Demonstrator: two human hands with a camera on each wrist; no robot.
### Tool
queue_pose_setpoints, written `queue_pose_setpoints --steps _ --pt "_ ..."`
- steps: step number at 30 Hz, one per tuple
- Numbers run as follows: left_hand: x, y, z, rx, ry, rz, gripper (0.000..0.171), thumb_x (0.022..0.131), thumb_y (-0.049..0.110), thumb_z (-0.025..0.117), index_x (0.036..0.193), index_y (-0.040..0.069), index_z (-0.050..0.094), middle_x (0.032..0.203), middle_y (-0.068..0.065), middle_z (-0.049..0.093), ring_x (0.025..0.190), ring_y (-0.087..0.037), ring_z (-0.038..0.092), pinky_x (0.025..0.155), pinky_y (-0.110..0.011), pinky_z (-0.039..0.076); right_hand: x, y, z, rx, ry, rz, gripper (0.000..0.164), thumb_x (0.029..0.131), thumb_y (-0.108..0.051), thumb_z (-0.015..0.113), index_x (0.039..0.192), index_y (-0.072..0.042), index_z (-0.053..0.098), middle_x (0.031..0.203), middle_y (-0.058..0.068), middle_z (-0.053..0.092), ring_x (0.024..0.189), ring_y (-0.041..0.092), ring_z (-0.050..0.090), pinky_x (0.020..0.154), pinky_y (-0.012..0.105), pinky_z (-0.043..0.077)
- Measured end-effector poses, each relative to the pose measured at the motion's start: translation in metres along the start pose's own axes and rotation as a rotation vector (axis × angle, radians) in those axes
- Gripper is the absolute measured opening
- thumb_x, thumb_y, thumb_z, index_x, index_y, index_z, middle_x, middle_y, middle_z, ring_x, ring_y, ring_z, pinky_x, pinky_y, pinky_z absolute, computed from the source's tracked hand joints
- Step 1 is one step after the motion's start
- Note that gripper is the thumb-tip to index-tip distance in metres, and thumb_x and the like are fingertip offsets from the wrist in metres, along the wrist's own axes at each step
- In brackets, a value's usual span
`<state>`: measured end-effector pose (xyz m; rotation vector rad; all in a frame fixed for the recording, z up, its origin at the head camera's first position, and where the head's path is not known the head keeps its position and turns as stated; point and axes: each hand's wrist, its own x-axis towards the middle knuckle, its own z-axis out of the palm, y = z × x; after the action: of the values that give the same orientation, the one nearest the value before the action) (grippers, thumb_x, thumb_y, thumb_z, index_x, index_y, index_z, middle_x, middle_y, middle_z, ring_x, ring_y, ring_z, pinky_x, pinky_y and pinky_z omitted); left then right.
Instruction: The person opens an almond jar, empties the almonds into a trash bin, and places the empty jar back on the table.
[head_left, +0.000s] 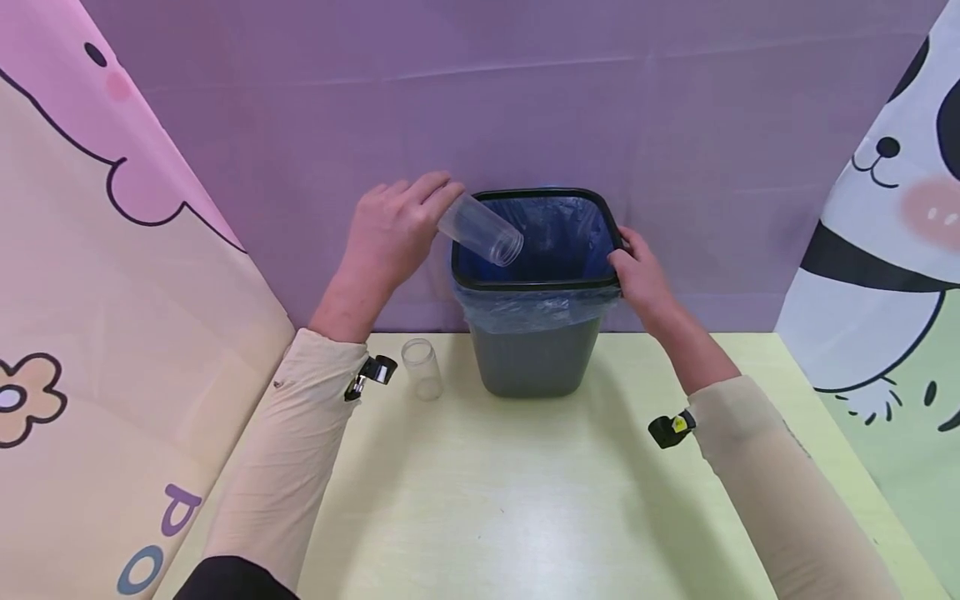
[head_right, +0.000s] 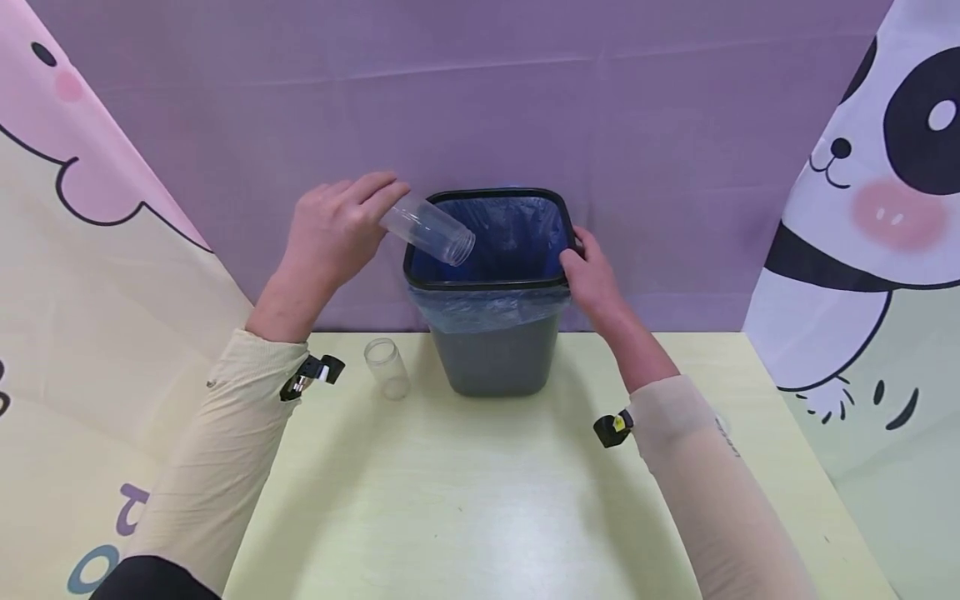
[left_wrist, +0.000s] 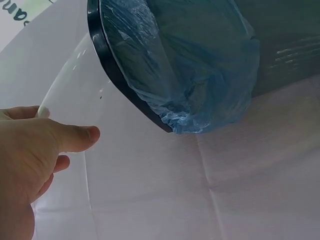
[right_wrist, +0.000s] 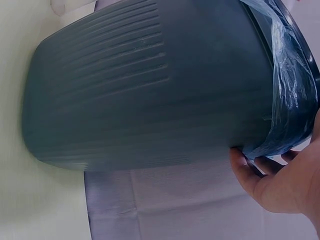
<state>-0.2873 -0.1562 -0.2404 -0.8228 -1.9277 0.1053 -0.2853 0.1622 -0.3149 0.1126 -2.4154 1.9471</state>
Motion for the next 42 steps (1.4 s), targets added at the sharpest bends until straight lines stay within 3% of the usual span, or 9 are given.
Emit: queue_pose_setpoints --steps 7,12,19,23,26,32,42 --pt "-0.001 -0.002 -0.001 -0.008 -0.010 -0.031 0.033 0.091 -0.003 0.059 0.120 0.008 0.068 0.118 -0.010 0.067 0.085 -0.032 0.067 0.061 -0.043 0.052 0.000 0.000 0.000 0.000 0.000 0.006 0.058 0.098 -0.026 0.033 0.155 -0.018 0.023 0.149 0.017 0.034 0.125 0.034 0.039 0.105 0.050 0.034" --pt "-0.002 -0.005 -0.003 -0.015 0.033 -0.081 0.033 0.087 -0.002 0.063 0.117 0.009 0.069 0.117 -0.007 0.067 0.082 -0.033 0.067 0.062 -0.044 0.051 0.000 0.001 0.000 -0.005 0.006 -0.001 0.058 0.098 -0.026 0.033 0.155 -0.016 0.023 0.149 0.018 0.034 0.126 0.035 0.038 0.105 0.051 0.033" --pt "-0.009 -0.009 -0.007 0.015 0.103 -0.141 0.030 0.086 0.005 0.067 0.115 0.009 0.068 0.114 -0.006 0.067 0.079 -0.032 0.067 0.063 -0.045 0.052 0.002 0.003 -0.004 -0.023 -0.006 -0.020 0.057 0.102 -0.033 0.034 0.154 -0.014 0.023 0.148 0.018 0.035 0.120 0.034 0.041 0.087 0.039 0.042" --pt "-0.016 -0.012 -0.011 0.014 0.124 -0.190 0.032 0.083 0.008 0.071 0.114 0.008 0.068 0.111 -0.006 0.068 0.080 -0.033 0.067 0.062 -0.046 0.052 0.000 0.008 -0.010 -0.044 -0.037 -0.012 0.062 0.104 -0.045 0.031 0.154 -0.011 0.021 0.145 0.019 0.036 0.108 0.024 0.047 0.080 0.032 0.044" --pt "-0.024 -0.015 -0.013 0.002 0.120 -0.227 0.035 0.080 0.011 0.073 0.114 0.007 0.066 0.109 -0.007 0.068 0.080 -0.033 0.066 0.060 -0.046 0.051 -0.003 0.014 -0.015 -0.020 -0.043 -0.005 0.064 0.104 -0.047 0.026 0.153 -0.007 0.023 0.145 0.020 0.035 0.102 0.022 0.050 0.085 0.034 0.048" --pt "-0.043 -0.021 -0.020 -0.006 0.090 -0.304 0.046 0.074 0.014 0.077 0.117 0.007 0.064 0.112 -0.008 0.067 0.073 -0.035 0.064 0.056 -0.046 0.048 -0.012 0.024 -0.023 -0.004 -0.054 -0.014 0.064 0.105 -0.045 0.022 0.152 -0.001 0.023 0.153 0.020 0.027 0.121 0.037 0.045 0.100 0.051 0.041" --pt "-0.069 -0.024 -0.024 0.019 0.115 -0.392 0.045 0.076 0.028 0.071 0.114 0.005 0.061 0.104 -0.009 0.068 0.064 -0.033 0.061 0.046 -0.043 0.042 -0.033 0.038 -0.037 -0.060 -0.082 -0.047 0.059 0.107 -0.038 0.025 0.147 0.005 0.029 0.151 0.023 0.030 0.128 0.042 0.042 0.099 0.049 0.043"
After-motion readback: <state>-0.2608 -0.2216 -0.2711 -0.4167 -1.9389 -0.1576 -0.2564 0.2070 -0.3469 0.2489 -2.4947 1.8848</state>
